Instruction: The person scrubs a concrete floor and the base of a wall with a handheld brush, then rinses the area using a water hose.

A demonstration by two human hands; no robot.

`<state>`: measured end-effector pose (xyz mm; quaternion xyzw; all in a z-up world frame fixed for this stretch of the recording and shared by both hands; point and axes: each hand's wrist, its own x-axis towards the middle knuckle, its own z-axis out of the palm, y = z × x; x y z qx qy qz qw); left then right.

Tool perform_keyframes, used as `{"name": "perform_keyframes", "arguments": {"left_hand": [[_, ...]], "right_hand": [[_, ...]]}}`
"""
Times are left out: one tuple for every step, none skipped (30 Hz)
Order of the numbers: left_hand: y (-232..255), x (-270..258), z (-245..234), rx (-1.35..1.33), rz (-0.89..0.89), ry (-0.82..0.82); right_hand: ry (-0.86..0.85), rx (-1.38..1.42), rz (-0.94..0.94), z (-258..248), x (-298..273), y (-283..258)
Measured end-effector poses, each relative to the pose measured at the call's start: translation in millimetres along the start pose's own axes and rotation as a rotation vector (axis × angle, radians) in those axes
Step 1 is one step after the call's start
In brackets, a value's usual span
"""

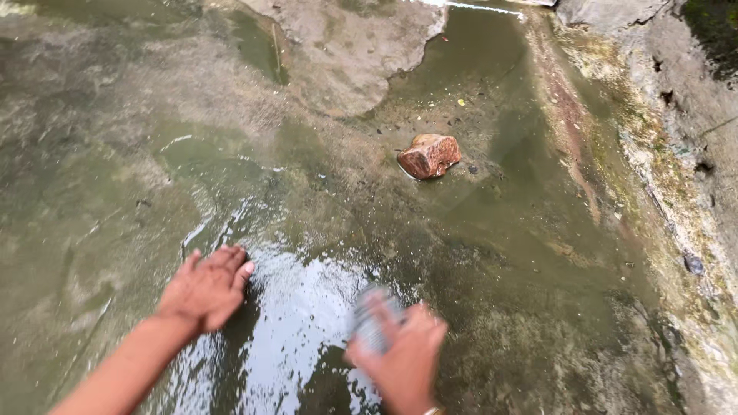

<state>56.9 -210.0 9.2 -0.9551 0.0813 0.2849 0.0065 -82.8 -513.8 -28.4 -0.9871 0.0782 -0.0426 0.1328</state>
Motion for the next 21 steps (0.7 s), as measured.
{"name": "perform_keyframes", "arguments": {"left_hand": [[-8.6,-10.2,-8.6,0.074,0.014,-0.011],[-19.6,-18.7,-20.2,0.155,0.028,-0.011],[-33.4,-30.9,-31.1,0.248,0.043,-0.029],[-49.8,-49.6,-39.2,0.343,0.055,-0.057],[-68.8,-72.7,-45.4,0.368,0.043,-0.077],[-91.0,-95.6,-53.2,0.394,0.018,-0.091],[-114.3,-117.5,-61.2,0.45,0.036,-0.114],[-133.6,-142.6,-61.5,0.491,0.046,-0.143],[-148.0,-164.7,-56.2,0.46,0.01,-0.177],[-167.6,-189.7,-50.4,0.427,-0.035,-0.208],[-188.9,-213.3,-43.1,0.392,-0.079,-0.238],[-204.6,-236.4,-26.2,0.276,-0.145,-0.251],[-216.2,-251.8,-3.8,0.161,-0.21,-0.26],[-233.8,-259.0,13.9,0.053,-0.261,-0.249],[-247.8,-263.7,38.4,0.024,-0.236,-0.171],[-251.6,-254.5,69.9,-0.01,-0.2,-0.092],[-257.7,-241.2,97.7,-0.078,-0.236,-0.006],[-264.4,-229.3,121.8,-0.145,-0.268,0.078],[-266.7,-216.3,142.5,-0.191,-0.316,0.192],[-265.9,-204.8,159.2,-0.231,-0.361,0.299],[-265.0,-195.8,170.4,-0.316,-0.389,0.415]], "right_hand": [[-0.035,0.123,-0.156,-1.4,-31.0,-18.7],[-0.055,0.25,-0.313,-2.6,-49.1,-27.5],[-0.066,0.193,-0.392,-7.0,-48.2,-16.9],[-0.085,0.142,-0.469,-19.2,-50.0,4.8],[-0.104,0.09,-0.546,-33.3,-50.8,27.6],[-0.021,0.086,-0.531,-46.4,-39.3,50.1],[0.061,0.085,-0.513,-57.5,-23.4,69.8],[0.171,0.001,-0.398,-65.1,-12.7,85.4],[0.029,-0.082,-0.249,-77.0,11.5,106.4],[0.069,-0.114,-0.128,-80.2,31.9,117.9],[0.078,-0.191,0.002,-80.2,52.6,126.2],[0.077,-0.268,0.124,-73.3,67.9,128.9],[-0.026,-0.317,0.113,-59.7,83.7,124.2],[-0.112,-0.373,0.117,-47.9,100.0,116.7],[-0.195,-0.432,0.12,-33.8,109.6,103.8],[-0.242,-0.453,-0.017,-21.4,105.5,90.4],[-0.29,-0.475,-0.153,-4.7,96.0,69.4],[-0.34,-0.502,-0.284,8.7,89.4,44.6],[-0.468,-0.462,-0.294,18.6,84.8,17.4],[-0.603,-0.422,-0.292,27.4,73.5,-10.2],[-0.54,-0.358,-0.516,35.0,64.7,-39.9]]}}
